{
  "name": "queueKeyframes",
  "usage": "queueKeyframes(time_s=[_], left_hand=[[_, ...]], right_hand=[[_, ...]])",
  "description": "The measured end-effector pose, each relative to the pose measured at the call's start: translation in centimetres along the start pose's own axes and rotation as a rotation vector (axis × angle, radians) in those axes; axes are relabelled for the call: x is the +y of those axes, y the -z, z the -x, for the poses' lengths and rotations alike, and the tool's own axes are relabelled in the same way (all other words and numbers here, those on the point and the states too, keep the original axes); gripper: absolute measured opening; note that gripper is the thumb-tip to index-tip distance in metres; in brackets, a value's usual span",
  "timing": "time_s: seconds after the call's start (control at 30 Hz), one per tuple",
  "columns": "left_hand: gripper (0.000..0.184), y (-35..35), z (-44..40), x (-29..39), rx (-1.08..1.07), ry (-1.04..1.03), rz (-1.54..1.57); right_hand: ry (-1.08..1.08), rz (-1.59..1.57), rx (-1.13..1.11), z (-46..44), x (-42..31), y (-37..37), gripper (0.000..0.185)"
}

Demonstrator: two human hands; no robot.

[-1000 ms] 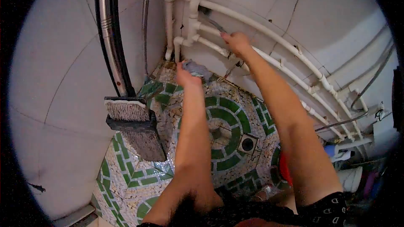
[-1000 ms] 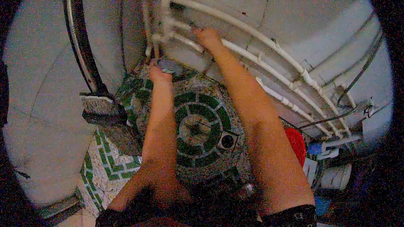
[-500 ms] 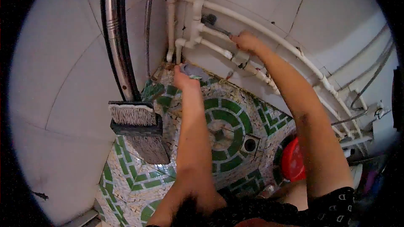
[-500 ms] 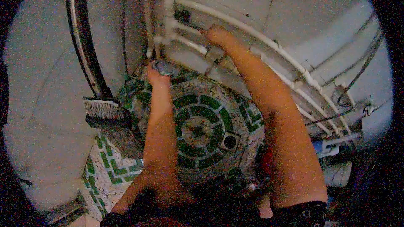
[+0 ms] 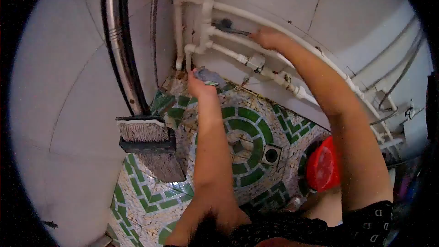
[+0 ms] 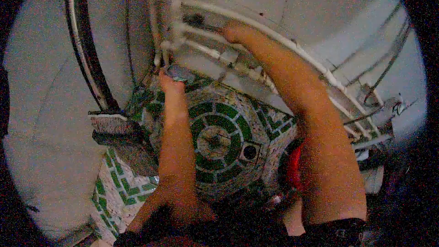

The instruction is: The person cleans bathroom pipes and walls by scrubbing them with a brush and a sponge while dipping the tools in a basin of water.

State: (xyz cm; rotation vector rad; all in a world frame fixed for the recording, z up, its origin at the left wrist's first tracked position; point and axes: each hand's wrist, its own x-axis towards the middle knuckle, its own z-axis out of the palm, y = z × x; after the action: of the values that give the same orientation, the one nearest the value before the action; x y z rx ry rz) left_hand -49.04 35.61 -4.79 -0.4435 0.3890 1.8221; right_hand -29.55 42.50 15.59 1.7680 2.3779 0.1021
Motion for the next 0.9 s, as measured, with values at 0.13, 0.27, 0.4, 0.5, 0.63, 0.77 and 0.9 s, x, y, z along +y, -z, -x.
queueKeyframes(time_s=[0.13,0.27,0.4,0.5,0.63,0.77,0.9], left_hand=[[0.019,-1.0,1.4,-0.7,-0.005,-0.035,-0.061],[0.019,-0.4,0.8,-0.5,0.011,-0.040,-0.021],[0.020,-0.5,0.8,-0.2,0.119,-0.085,-0.087],[0.019,-0.8,1.2,-0.9,0.049,-0.014,-0.037],[0.020,-0.9,1.3,-1.0,0.022,-0.036,-0.037],[0.019,-0.3,0.6,-0.7,0.036,-0.018,-0.048],[0.019,-0.3,0.3,-0.4,0.123,-0.030,-0.081]], right_hand=[[0.206,0.174,-0.021,3.0,2.3,1.7,0.052],[-0.036,0.150,0.035,13.3,9.6,1.3,0.052],[0.066,0.169,0.091,8.6,5.7,0.0,0.050],[0.184,0.100,0.100,-0.3,1.5,-1.3,0.033],[0.350,0.384,0.181,2.6,3.2,-1.2,0.026],[-0.041,0.184,0.024,14.5,9.7,0.9,0.046],[-0.146,0.174,0.000,11.5,6.8,1.2,0.059]])
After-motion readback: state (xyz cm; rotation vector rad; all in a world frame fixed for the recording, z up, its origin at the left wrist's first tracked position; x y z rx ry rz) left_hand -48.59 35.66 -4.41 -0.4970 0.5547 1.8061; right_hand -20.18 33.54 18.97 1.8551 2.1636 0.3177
